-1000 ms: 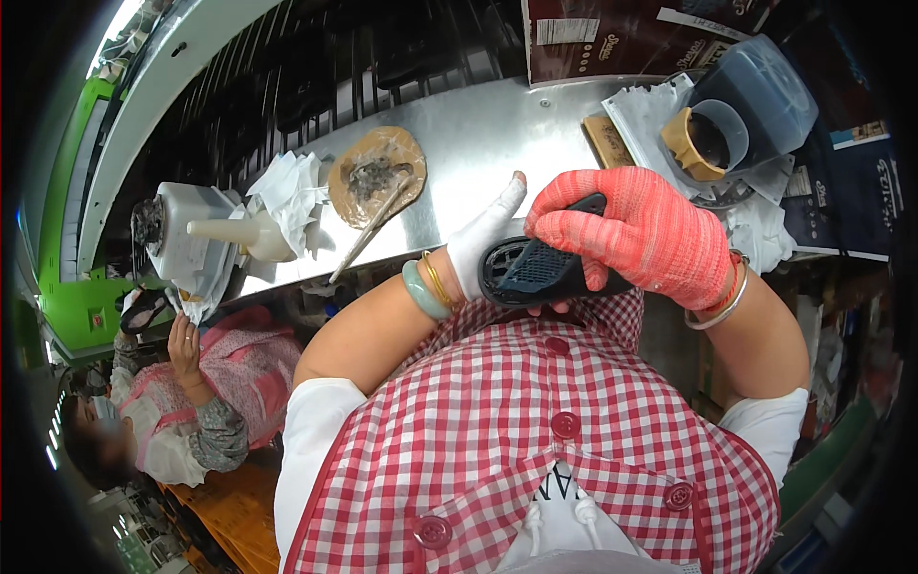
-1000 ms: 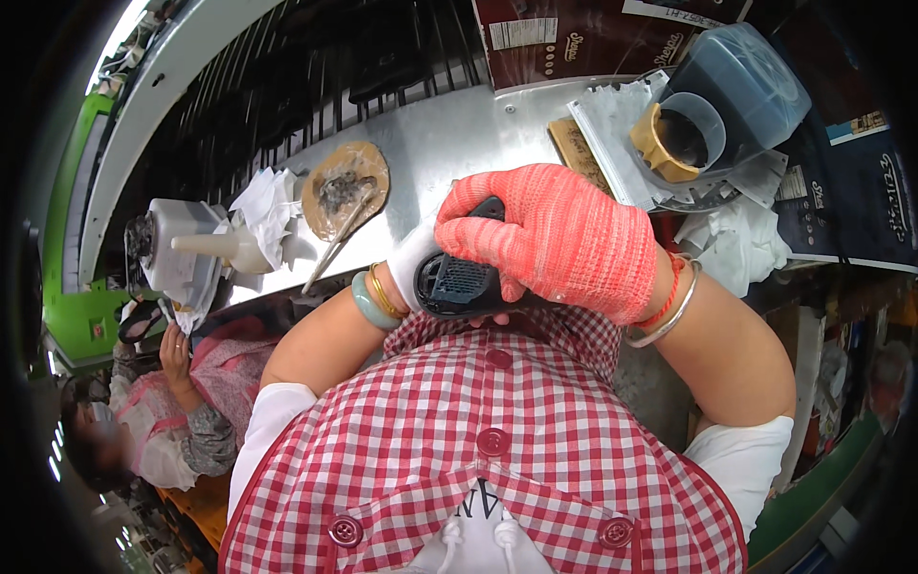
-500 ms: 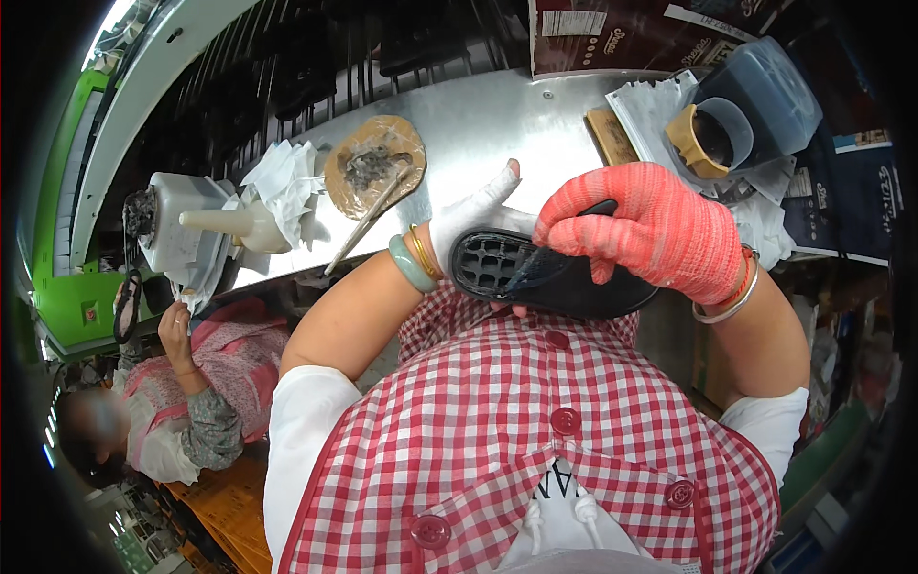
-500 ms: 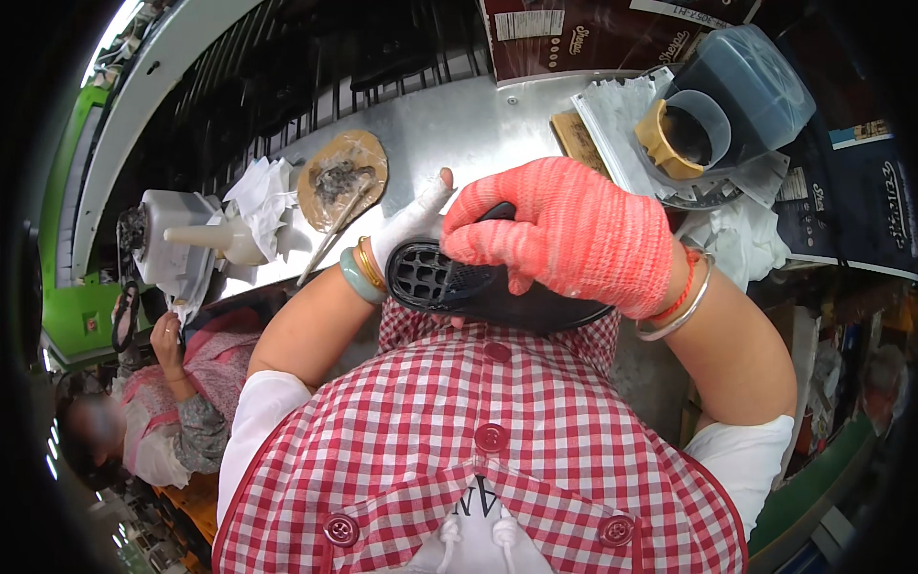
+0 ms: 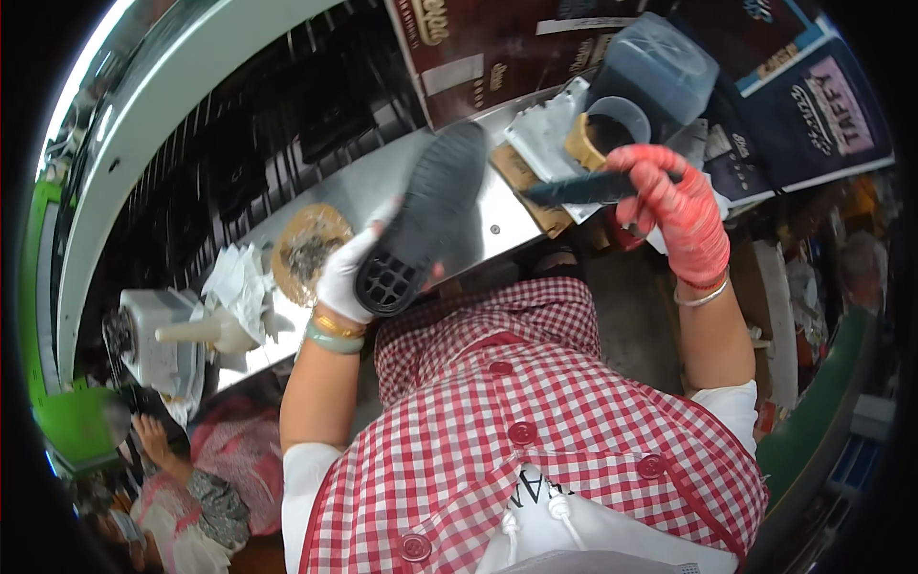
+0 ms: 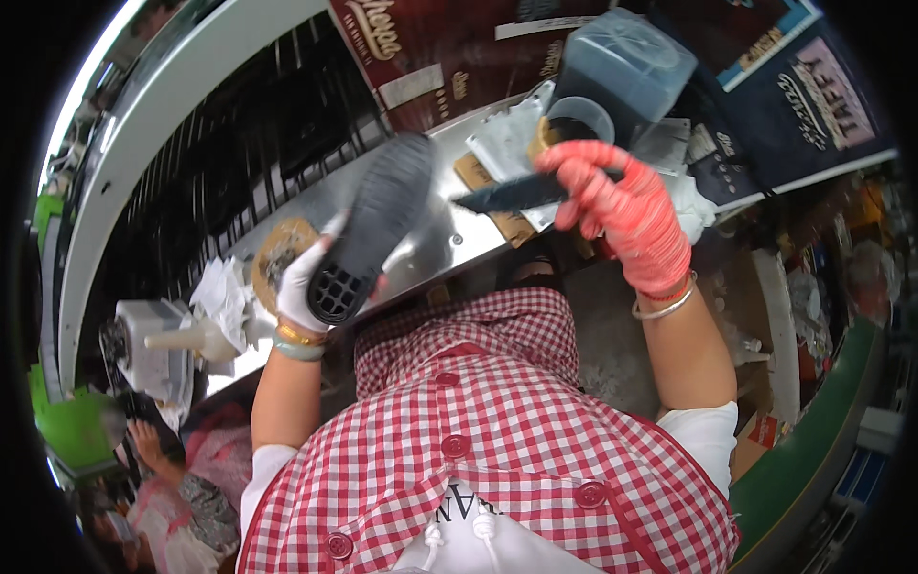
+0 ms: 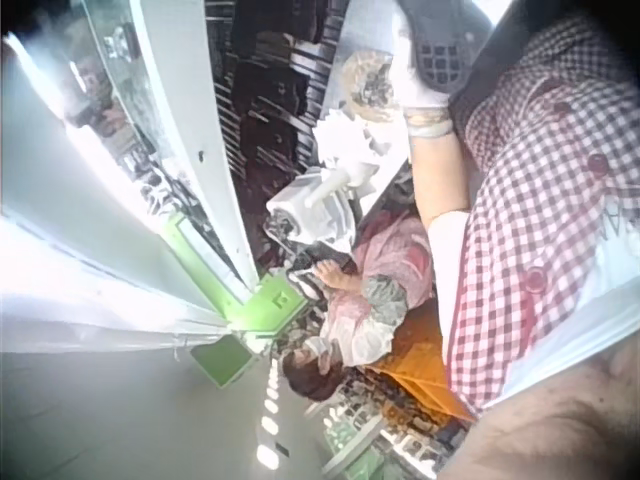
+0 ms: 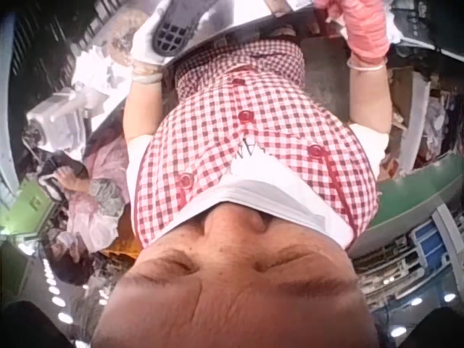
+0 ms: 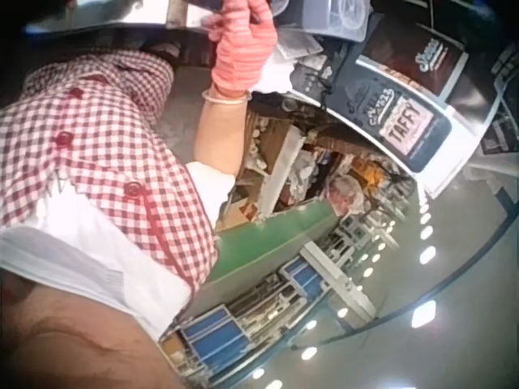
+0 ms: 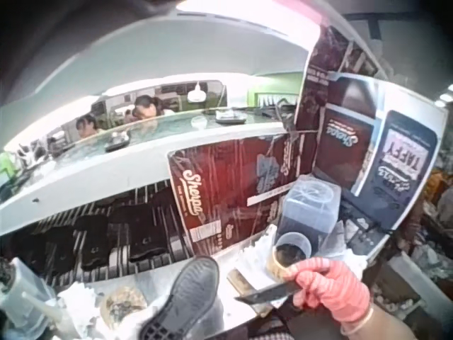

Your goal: The person scrubs the soles of black slip-on shoes using a blue brush and a dark liquid from a container. They repeatedly dip the brush into the liquid and scrub the shoe soles, then place the shoes on a green conveyor belt. The person handles the shoes one at a time, rotating them to clean different areas of the soles.

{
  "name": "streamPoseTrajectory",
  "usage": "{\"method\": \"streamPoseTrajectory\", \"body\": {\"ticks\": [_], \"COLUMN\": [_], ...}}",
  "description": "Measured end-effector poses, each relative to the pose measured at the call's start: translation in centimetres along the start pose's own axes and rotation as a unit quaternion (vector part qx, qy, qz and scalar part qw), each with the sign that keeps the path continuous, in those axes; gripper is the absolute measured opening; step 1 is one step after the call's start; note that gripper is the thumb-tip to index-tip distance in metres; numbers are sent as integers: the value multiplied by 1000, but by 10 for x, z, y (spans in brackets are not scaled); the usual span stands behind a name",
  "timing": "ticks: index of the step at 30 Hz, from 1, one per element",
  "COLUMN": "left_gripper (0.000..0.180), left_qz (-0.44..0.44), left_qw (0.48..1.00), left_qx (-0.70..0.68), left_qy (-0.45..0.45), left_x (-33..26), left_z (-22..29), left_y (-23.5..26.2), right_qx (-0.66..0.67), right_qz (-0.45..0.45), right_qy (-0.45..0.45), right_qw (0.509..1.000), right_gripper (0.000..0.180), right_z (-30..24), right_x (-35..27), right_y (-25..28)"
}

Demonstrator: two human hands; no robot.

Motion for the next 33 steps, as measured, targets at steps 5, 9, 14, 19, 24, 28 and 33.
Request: {"method": "streamPoseTrajectory", "body": {"ticks": [5, 9, 14, 19, 24, 28, 33], "left_gripper": [52, 67, 68, 53, 54, 58, 60], "left_qz": [7, 166, 156, 150, 102, 48, 19], "left_qw": [985, 856, 965, 976, 980, 978, 982], "left_qx": [-61, 479, -210, -155, -166, -193, -170], "left_qy": [-163, -101, 5, -20, -41, -63, -79], "left_x": [-1, -9, -18, -8, 10, 19, 15], "left_z": [17, -32, -82, -77, -72, -71, -67], "left_y": [16, 22, 30, 19, 6, -8, -19], "right_qx": [-65, -126, -135, -129, 1, 93, 141], "right_qz": [190, 196, 188, 170, 182, 112, 24], "right_qy": [64, 67, 31, 11, 8, -4, -38], "right_qw": [977, 970, 972, 977, 983, 989, 989], "right_gripper": [22, 28, 29, 29, 25, 24, 25], "right_z": [-16, 5, 13, 22, 27, 21, 19], "right_x": [16, 35, 42, 47, 33, 9, -9], "right_y": [42, 61, 63, 74, 76, 3, -74]}}
Point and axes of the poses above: each hand's wrist, its own x-axis towards the middle knuckle, its own y-axis out of the back of the hand, z = x × y, the point moved 5 cm from there along x, towards the middle knuckle, and after that the axes turned 5 degrees about x, right-handed, at the moved point
